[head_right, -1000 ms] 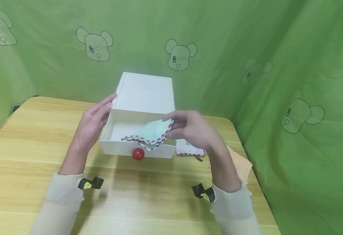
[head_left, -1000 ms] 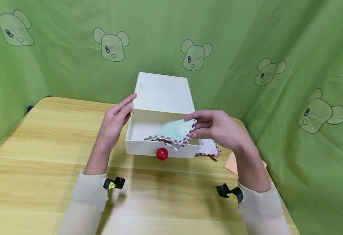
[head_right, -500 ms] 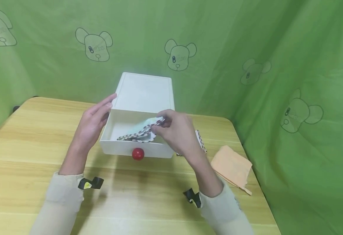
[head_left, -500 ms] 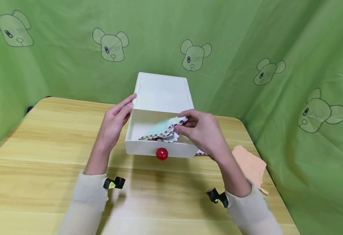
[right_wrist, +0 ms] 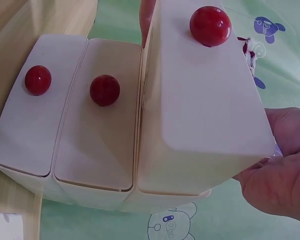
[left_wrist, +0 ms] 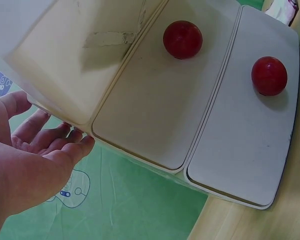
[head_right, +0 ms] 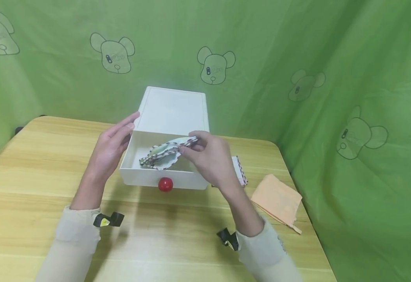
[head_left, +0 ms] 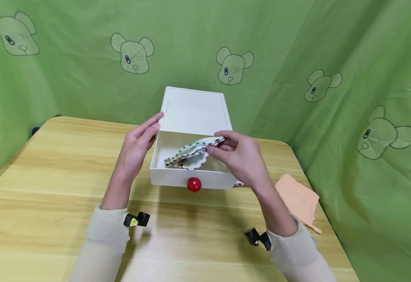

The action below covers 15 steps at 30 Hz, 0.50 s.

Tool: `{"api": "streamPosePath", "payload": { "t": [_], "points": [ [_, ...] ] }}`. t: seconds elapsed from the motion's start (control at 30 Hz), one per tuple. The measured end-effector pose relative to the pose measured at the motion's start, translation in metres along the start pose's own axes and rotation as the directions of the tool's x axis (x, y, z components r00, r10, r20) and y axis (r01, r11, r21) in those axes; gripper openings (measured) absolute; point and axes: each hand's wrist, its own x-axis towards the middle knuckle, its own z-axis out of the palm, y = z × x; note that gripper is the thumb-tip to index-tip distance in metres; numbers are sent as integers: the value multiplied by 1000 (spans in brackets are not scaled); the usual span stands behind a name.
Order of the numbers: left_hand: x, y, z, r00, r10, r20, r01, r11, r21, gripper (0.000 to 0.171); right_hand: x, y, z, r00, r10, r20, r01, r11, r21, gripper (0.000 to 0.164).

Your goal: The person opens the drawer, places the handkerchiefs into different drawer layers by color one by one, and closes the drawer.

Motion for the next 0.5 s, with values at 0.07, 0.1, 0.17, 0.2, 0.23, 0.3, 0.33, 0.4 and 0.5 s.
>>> {"api": "streamPosePath", "payload": {
  "t": [0.07,0.1,0.17,0.2,0.23,0.3,0.33,0.4,0.5],
  "points": [
    [0,0,0,1000,1,1,-1,1000,1,41,-1,1,1,1000,-6,-9,6,1000,18,43],
    [0,-1,-1,1000,1,1,-1,1000,1,41,-1,1,2,1000,-14,-14,14,1000,15,42],
    [0,-1,-1,1000,1,2,-1,1000,1,41,-3,1,4,999,-31,-35,31,999,-13,42],
    [0,-1,-1,1000,2,2,-2,1000,0,42,-3,2,5,998,-39,-50,38,999,-29,42],
    [0,-1,-1,1000,1,2,-1,1000,0,42,-4,2,6,997,-47,-69,44,998,-48,41],
    [0,-1,-1,1000,-1,0,1,1000,-4,42,-5,3,8,992,-67,-109,59,995,-80,41],
    [0,-1,-1,1000,-2,-1,2,1000,-6,42,-6,4,9,989,-76,-126,65,994,-91,42],
    [0,0,-1,1000,-3,0,3,1000,-8,42,-7,5,10,986,-85,-144,68,991,-117,41],
    [0,0,-1,1000,0,2,0,1000,-5,42,-8,4,9,991,-87,-102,66,978,-199,39]
  ]
}}
